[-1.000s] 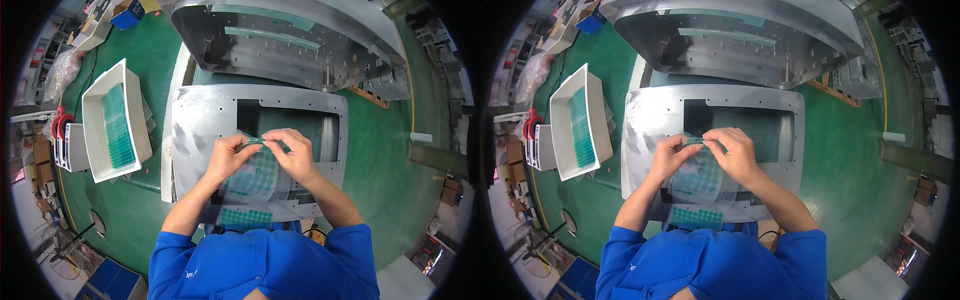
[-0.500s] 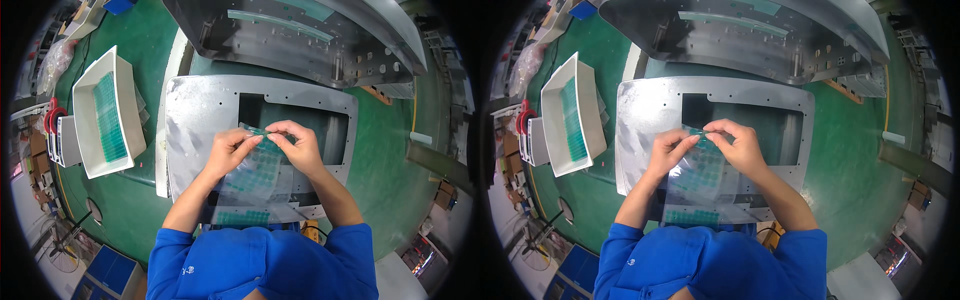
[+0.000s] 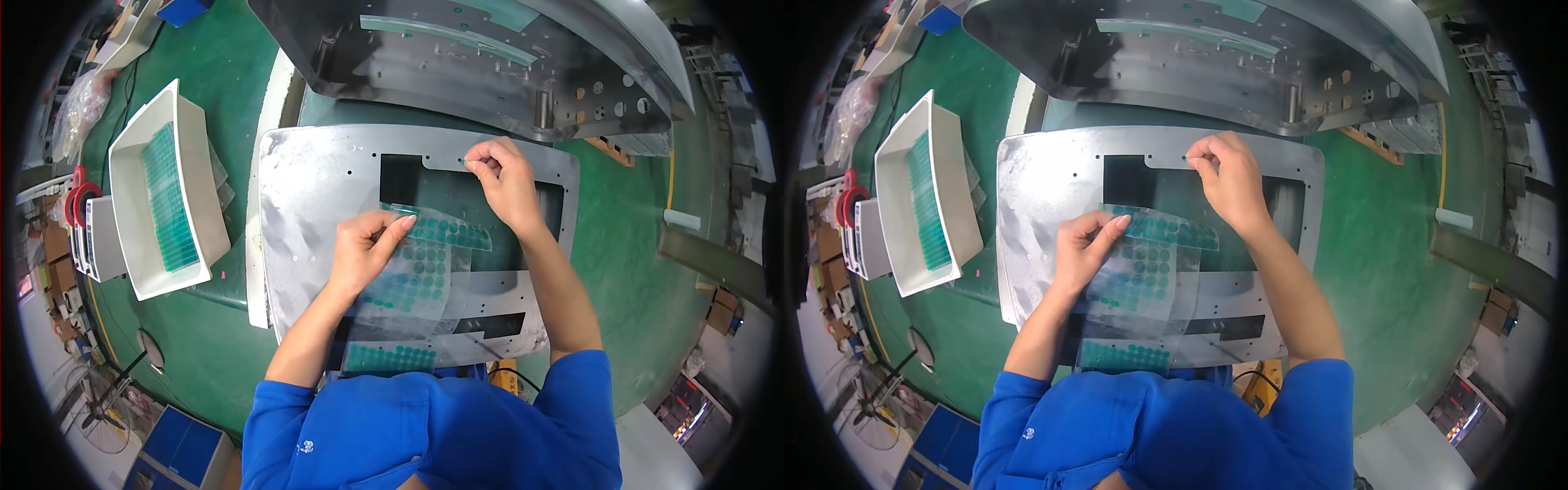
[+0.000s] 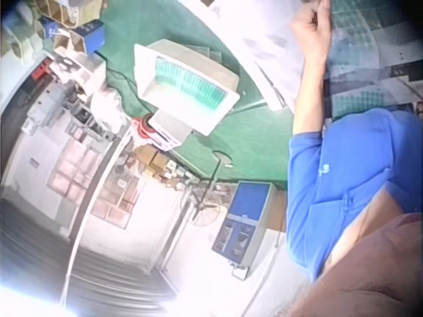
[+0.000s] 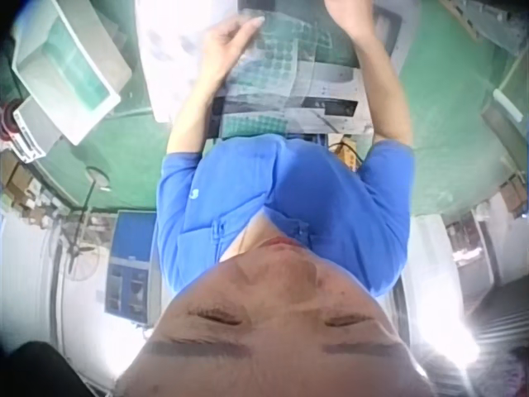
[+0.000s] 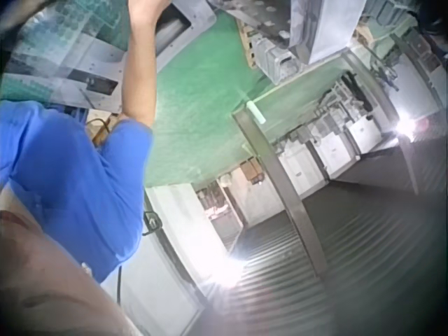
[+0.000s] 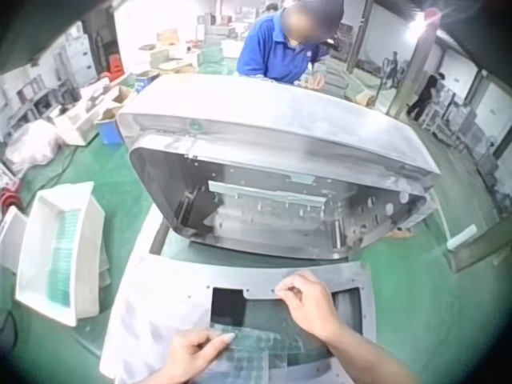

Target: Applying green circular stickers to the inside of a metal chassis.

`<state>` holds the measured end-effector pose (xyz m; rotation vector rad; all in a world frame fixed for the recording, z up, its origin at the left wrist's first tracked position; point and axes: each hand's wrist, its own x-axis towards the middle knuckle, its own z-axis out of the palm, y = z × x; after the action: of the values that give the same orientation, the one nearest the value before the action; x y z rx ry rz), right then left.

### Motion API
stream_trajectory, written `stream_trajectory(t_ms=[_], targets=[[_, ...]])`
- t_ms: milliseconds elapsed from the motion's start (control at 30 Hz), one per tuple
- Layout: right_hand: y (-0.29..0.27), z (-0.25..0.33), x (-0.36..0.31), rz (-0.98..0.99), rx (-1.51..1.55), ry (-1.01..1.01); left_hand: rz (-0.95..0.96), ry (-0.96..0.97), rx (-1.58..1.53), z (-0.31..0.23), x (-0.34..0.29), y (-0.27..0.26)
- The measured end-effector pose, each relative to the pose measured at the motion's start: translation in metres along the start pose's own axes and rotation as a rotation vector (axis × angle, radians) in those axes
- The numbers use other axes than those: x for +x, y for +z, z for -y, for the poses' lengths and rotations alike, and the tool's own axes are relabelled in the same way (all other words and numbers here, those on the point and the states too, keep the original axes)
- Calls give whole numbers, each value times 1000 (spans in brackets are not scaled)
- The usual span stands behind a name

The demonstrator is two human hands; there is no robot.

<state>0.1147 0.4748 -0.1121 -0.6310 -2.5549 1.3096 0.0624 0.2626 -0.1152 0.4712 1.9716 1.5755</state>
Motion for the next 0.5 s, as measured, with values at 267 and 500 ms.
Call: stream_trajectory(t_ms=[267, 500], targets=[[2, 1, 9, 55, -183, -4, -14, 21, -3, 1, -1, 0], [2, 3, 9, 47, -213, 28, -16, 3, -5, -1, 0, 0]])
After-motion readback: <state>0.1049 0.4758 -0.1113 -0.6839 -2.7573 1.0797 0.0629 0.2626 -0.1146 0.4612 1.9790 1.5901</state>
